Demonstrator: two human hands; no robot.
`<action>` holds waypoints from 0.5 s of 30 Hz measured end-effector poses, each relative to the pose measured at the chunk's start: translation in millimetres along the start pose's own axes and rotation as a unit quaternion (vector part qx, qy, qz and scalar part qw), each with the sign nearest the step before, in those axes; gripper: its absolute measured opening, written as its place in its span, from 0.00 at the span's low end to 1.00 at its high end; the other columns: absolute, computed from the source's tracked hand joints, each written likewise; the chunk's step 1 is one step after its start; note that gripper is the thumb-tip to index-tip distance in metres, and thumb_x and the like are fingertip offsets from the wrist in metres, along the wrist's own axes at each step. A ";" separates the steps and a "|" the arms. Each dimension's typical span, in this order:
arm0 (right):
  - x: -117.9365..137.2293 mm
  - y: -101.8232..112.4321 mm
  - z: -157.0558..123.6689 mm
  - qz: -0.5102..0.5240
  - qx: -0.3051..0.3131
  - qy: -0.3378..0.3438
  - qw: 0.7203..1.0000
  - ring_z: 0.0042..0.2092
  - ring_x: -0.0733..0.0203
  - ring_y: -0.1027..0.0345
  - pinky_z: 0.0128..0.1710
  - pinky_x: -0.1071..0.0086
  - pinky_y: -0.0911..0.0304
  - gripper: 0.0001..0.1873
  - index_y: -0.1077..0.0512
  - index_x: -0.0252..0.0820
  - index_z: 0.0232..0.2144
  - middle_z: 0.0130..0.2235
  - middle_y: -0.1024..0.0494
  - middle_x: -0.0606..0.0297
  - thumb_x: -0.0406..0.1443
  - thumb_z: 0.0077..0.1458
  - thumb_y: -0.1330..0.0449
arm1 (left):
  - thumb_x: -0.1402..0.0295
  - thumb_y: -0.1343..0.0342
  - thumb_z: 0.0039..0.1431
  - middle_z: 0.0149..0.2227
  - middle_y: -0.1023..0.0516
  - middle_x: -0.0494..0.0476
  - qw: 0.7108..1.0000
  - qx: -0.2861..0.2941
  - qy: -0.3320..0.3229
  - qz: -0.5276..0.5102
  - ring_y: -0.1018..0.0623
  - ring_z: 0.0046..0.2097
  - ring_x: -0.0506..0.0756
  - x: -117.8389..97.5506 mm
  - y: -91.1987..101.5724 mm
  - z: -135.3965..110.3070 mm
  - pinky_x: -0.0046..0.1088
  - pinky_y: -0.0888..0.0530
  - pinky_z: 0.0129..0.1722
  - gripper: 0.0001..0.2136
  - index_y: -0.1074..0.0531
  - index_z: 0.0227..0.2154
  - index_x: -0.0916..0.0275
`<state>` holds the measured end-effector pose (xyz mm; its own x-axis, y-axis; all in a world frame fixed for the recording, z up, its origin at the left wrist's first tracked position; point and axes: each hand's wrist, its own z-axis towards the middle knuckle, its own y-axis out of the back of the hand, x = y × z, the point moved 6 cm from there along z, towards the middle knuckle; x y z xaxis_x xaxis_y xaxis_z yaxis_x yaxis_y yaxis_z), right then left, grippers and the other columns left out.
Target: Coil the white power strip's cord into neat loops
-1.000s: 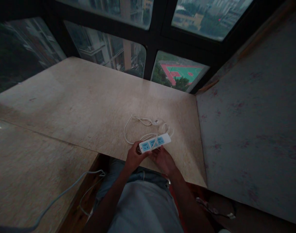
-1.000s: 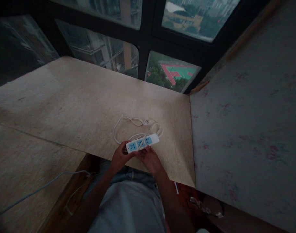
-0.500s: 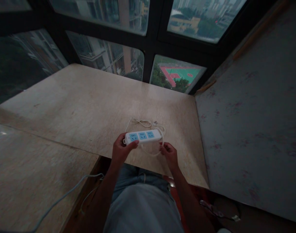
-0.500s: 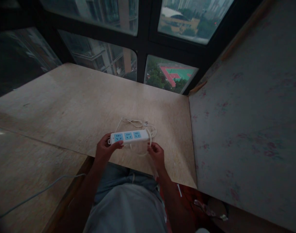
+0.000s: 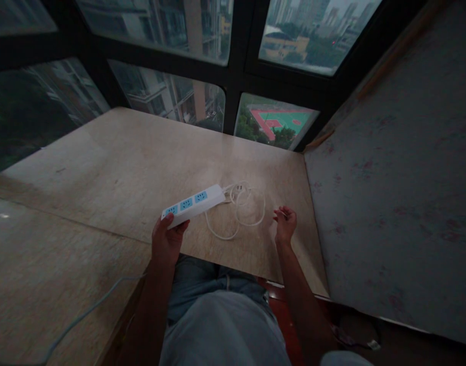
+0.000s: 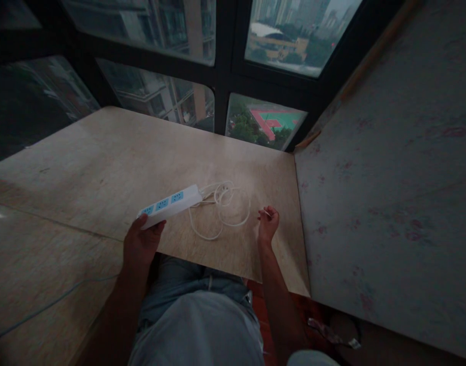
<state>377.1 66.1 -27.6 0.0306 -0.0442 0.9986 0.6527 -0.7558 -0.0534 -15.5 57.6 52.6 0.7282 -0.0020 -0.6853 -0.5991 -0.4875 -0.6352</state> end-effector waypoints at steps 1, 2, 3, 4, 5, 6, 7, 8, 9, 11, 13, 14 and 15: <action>-2.8 -0.7 -3.9 0.004 -0.007 -0.004 1.000 0.36 0.64 0.29 0.30 0.72 0.36 0.21 0.36 0.42 0.40 0.41 0.28 0.63 0.40 0.42 0.38 | 0.74 0.39 0.44 0.31 0.20 0.54 1.000 -0.009 0.020 -0.016 0.20 0.32 0.52 4.3 1.1 -2.4 0.23 0.21 0.28 0.07 0.28 0.29 0.66; -7.1 -1.5 -10.4 0.004 -0.008 -0.013 1.000 0.36 0.64 0.29 0.30 0.73 0.36 0.20 0.36 0.43 0.40 0.41 0.29 0.64 0.40 0.43 0.40 | 0.74 0.41 0.46 0.31 0.20 0.55 0.999 -0.017 0.042 -0.030 0.20 0.32 0.52 8.6 1.7 -4.7 0.23 0.21 0.28 0.05 0.28 0.30 0.66; -12.5 -2.7 -19.3 0.000 -0.003 -0.023 1.000 0.37 0.65 0.30 0.31 0.73 0.36 0.20 0.37 0.43 0.41 0.41 0.29 0.64 0.40 0.44 0.41 | 0.75 0.43 0.48 0.31 0.20 0.56 0.997 -0.022 0.065 -0.040 0.20 0.32 0.52 12.7 1.8 -6.7 0.22 0.21 0.28 0.05 0.28 0.30 0.67; -18.8 -5.2 -30.3 -0.012 0.017 -0.037 0.999 0.37 0.64 0.30 0.31 0.72 0.36 0.19 0.37 0.44 0.41 0.41 0.29 0.64 0.41 0.45 0.42 | 0.75 0.45 0.50 0.31 0.20 0.58 0.995 -0.024 0.088 -0.048 0.20 0.32 0.53 16.4 1.4 -8.4 0.22 0.21 0.29 0.05 0.28 0.31 0.67; -25.0 -8.3 -42.7 -0.034 0.042 -0.049 0.997 0.37 0.64 0.30 0.32 0.71 0.36 0.19 0.37 0.44 0.42 0.41 0.29 0.64 0.42 0.46 0.44 | 0.76 0.46 0.51 0.31 0.20 0.59 0.992 -0.021 0.109 -0.055 0.20 0.32 0.53 19.6 0.6 -9.7 0.22 0.21 0.29 0.05 0.27 0.32 0.68; -30.2 -12.9 -55.8 -0.066 0.078 -0.054 0.993 0.38 0.62 0.30 0.33 0.70 0.35 0.19 0.36 0.44 0.42 0.41 0.28 0.63 0.43 0.47 0.44 | 0.76 0.48 0.52 0.31 0.20 0.60 0.990 -0.017 0.125 -0.061 0.20 0.32 0.53 22.1 -0.5 -10.7 0.22 0.21 0.30 0.06 0.27 0.33 0.69; -34.5 -18.8 -68.8 -0.110 0.122 -0.053 0.985 0.39 0.60 0.30 0.36 0.67 0.34 0.20 0.35 0.43 0.42 0.41 0.27 0.61 0.43 0.47 0.43 | 0.76 0.49 0.53 0.32 0.20 0.61 0.988 -0.011 0.137 -0.067 0.19 0.33 0.54 23.9 -1.5 -11.3 0.23 0.21 0.30 0.07 0.28 0.34 0.69; -35.8 -25.3 -80.5 -0.155 0.162 -0.035 0.974 0.41 0.57 0.30 0.40 0.65 0.34 0.22 0.34 0.42 0.43 0.42 0.26 0.59 0.44 0.45 0.41 | 0.77 0.49 0.53 0.32 0.20 0.62 0.987 -0.003 0.147 -0.070 0.19 0.34 0.54 25.5 -2.5 -11.7 0.23 0.21 0.30 0.08 0.28 0.35 0.70; -34.8 -32.4 -90.3 -0.196 0.196 -0.005 0.961 0.44 0.54 0.31 0.44 0.62 0.35 0.25 0.33 0.41 0.44 0.44 0.26 0.56 0.44 0.43 0.38 | 0.77 0.49 0.52 0.33 0.20 0.62 0.985 0.004 0.156 -0.069 0.19 0.34 0.55 27.1 -3.2 -12.2 0.24 0.20 0.30 0.09 0.28 0.36 0.69; -30.7 -46.3 -101.8 -0.250 0.235 0.033 0.939 0.46 0.52 0.33 0.48 0.60 0.38 0.28 0.31 0.40 0.44 0.44 0.26 0.56 0.45 0.41 0.35 | 0.78 0.49 0.51 0.34 0.20 0.62 0.982 0.019 0.177 -0.057 0.19 0.34 0.56 30.6 -4.1 -13.7 0.26 0.20 0.29 0.10 0.28 0.37 0.68; -26.9 -62.0 -103.5 -0.237 0.279 0.029 0.930 0.41 0.54 0.33 0.45 0.61 0.38 0.23 0.28 0.40 0.40 0.39 0.25 0.60 0.47 0.43 0.36 | 0.78 0.48 0.50 0.35 0.21 0.61 0.980 0.031 0.195 -0.040 0.19 0.35 0.57 33.5 -4.3 -16.1 0.27 0.20 0.29 0.12 0.28 0.39 0.66; -25.4 -70.0 -101.7 -0.213 0.305 0.015 0.928 0.36 0.57 0.33 0.41 0.63 0.37 0.19 0.28 0.41 0.35 0.34 0.25 0.63 0.48 0.45 0.37 | 0.79 0.48 0.50 0.36 0.21 0.60 0.979 0.034 0.199 -0.036 0.19 0.35 0.57 34.0 -4.1 -17.3 0.28 0.20 0.30 0.13 0.28 0.40 0.65; -23.8 -77.2 -98.6 -0.186 0.330 0.001 0.926 0.32 0.59 0.34 0.38 0.65 0.37 0.17 0.28 0.41 0.30 0.29 0.27 0.66 0.48 0.47 0.38 | 0.79 0.48 0.50 0.37 0.21 0.60 0.979 0.034 0.200 -0.035 0.19 0.36 0.57 33.9 -3.5 -18.2 0.28 0.20 0.30 0.15 0.28 0.41 0.64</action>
<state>251.4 61.1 -47.8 -0.2897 0.1370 0.9472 0.9381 -0.1556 0.3095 17.4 43.3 38.1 0.8323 -0.3185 -0.4537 -0.5537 -0.4387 -0.7078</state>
